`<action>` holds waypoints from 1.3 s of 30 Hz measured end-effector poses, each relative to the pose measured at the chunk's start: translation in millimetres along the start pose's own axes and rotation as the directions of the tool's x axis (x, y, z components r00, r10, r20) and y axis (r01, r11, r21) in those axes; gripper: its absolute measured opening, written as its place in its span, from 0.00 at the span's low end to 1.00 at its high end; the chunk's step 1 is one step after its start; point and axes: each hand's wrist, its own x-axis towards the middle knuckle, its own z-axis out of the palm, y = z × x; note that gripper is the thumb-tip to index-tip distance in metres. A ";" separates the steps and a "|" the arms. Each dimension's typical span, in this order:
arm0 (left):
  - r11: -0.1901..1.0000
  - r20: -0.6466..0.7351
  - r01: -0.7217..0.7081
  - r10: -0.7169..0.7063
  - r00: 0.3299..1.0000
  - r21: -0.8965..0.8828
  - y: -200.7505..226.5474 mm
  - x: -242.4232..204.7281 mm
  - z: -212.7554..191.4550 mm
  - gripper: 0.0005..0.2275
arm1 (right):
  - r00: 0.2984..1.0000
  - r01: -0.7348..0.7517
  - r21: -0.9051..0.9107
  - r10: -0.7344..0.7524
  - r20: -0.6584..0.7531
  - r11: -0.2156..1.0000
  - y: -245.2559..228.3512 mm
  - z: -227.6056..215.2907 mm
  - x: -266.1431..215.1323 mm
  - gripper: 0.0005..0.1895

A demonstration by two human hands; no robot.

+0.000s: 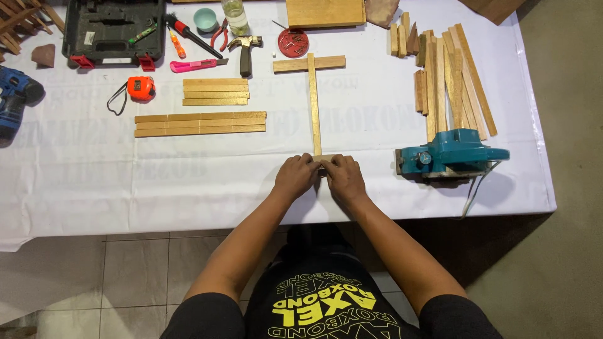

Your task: Assembling a decorative wooden cross by gluing wooden slats onto a frame.

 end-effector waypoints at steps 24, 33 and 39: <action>0.992 -0.043 0.125 -0.124 0.991 0.019 -64.6 108.1 3.1 0.08 | 0.999 0.039 -0.073 -0.038 0.010 0.997 49.8 18.8 128.0 0.15; 0.987 -0.092 0.145 -0.139 0.986 0.065 -122.3 194.9 7.9 0.07 | 0.995 0.087 -0.123 -0.079 0.064 0.989 90.4 31.9 231.3 0.16; 0.987 -0.142 0.154 -0.146 0.979 0.051 -143.3 228.3 4.0 0.09 | 0.991 0.134 -0.147 -0.128 0.049 0.980 108.9 43.1 272.8 0.16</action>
